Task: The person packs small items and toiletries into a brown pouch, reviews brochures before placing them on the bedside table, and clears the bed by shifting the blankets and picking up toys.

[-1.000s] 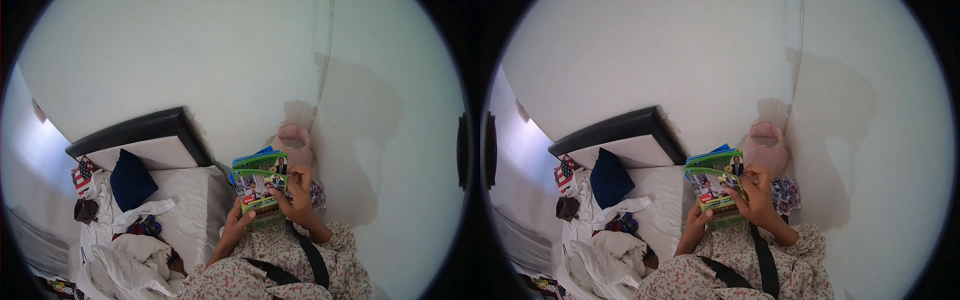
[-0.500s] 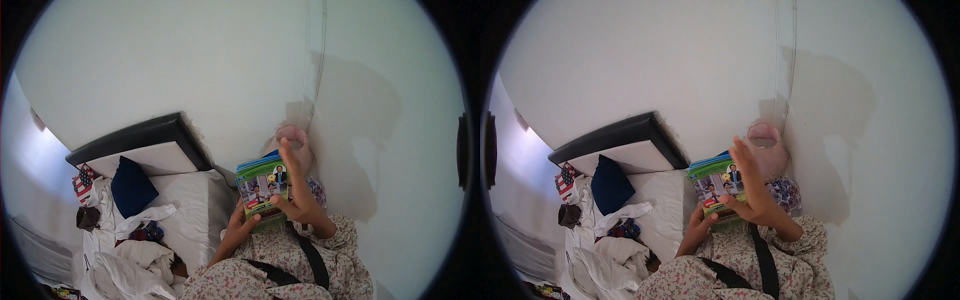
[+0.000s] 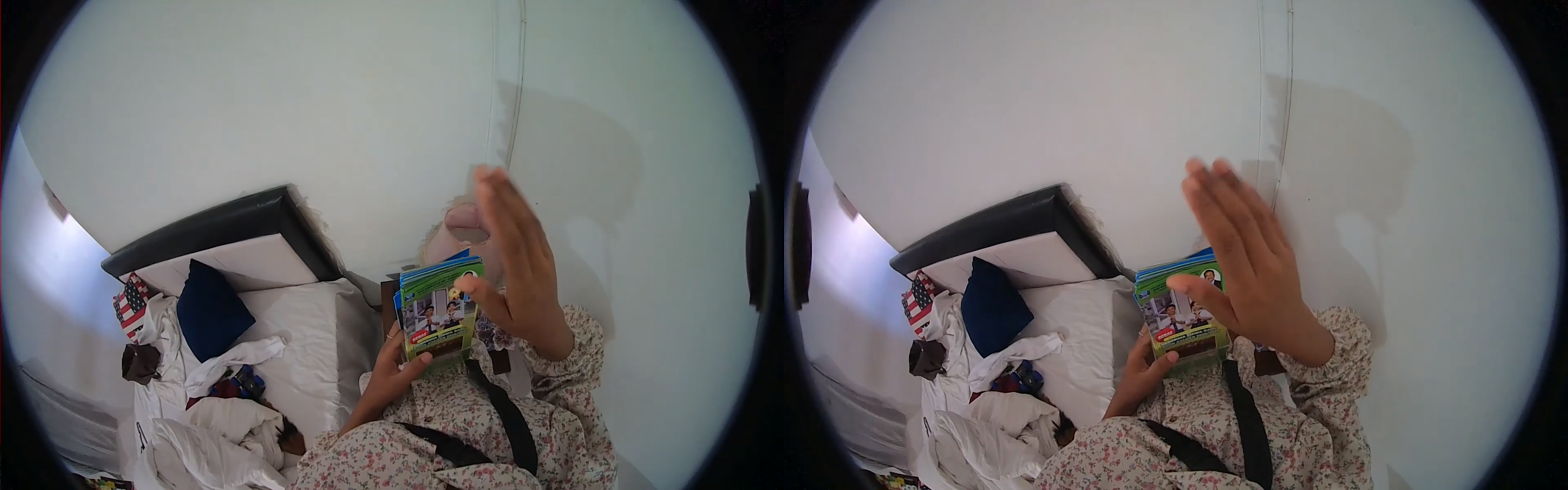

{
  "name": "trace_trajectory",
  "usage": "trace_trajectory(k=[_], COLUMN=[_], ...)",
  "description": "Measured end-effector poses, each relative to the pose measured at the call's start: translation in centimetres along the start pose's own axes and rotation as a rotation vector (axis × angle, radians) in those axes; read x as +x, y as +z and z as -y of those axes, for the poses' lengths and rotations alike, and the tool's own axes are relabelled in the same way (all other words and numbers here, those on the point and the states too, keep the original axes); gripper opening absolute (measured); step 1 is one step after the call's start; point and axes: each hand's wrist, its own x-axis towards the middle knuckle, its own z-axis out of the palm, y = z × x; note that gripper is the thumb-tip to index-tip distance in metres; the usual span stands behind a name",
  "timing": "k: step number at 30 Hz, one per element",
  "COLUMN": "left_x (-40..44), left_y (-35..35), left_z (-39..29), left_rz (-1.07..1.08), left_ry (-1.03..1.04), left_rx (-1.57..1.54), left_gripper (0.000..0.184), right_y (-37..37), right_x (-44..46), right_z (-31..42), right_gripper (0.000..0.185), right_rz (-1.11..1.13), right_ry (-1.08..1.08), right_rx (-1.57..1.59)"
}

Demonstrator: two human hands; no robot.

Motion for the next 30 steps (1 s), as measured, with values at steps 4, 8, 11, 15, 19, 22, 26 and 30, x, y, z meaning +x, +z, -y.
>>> trace_trajectory(k=[4,8,11,15,19,22,26,30], left_x=[-0.1,-0.1,-0.7,-0.9,-0.9,-0.8,0.1,0.4], left_y=[0.0,-0.1,0.1,-0.5,-0.6,-0.5,0.5,0.3], left_z=[0.7,0.2,0.1,0.6,0.8,0.7,-0.4,-0.5], left_rz=[0.006,-0.026,-0.076,-0.05,-0.034,-0.024,-0.063,-0.047], left_ry=[-0.012,0.045,-0.074,-0.028,-0.07,-0.069,0.131,0.229], left_rx=[-0.036,0.018,-0.087,-0.032,-0.048,-0.054,-0.138,0.0], left_gripper=[0.052,0.055,0.055,0.054,0.057,0.058,0.057,0.058], right_y=[0.1,-1.7,-1.8,2.2,5.1,6.2,7.1,6.4], right_x=[-0.4,-0.4,-2.5,-7.7,-9.6,-10.9,-10.5,-9.5], right_z=[0.1,-1.0,-3.8,-7.8,-8.1,-6.9,-5.9,-6.8], right_gripper=[0.07,0.063,0.055,0.047,0.048,0.046,0.039,0.034], right_rz=[0.623,0.273,0.156,0.45,0.795,0.736,0.318,-0.15], right_ry=[-0.084,0.22,0.412,0.511,0.592,0.763,0.657,0.805], right_rx=[0.063,0.424,0.582,1.092,1.019,0.856,0.932,0.888])
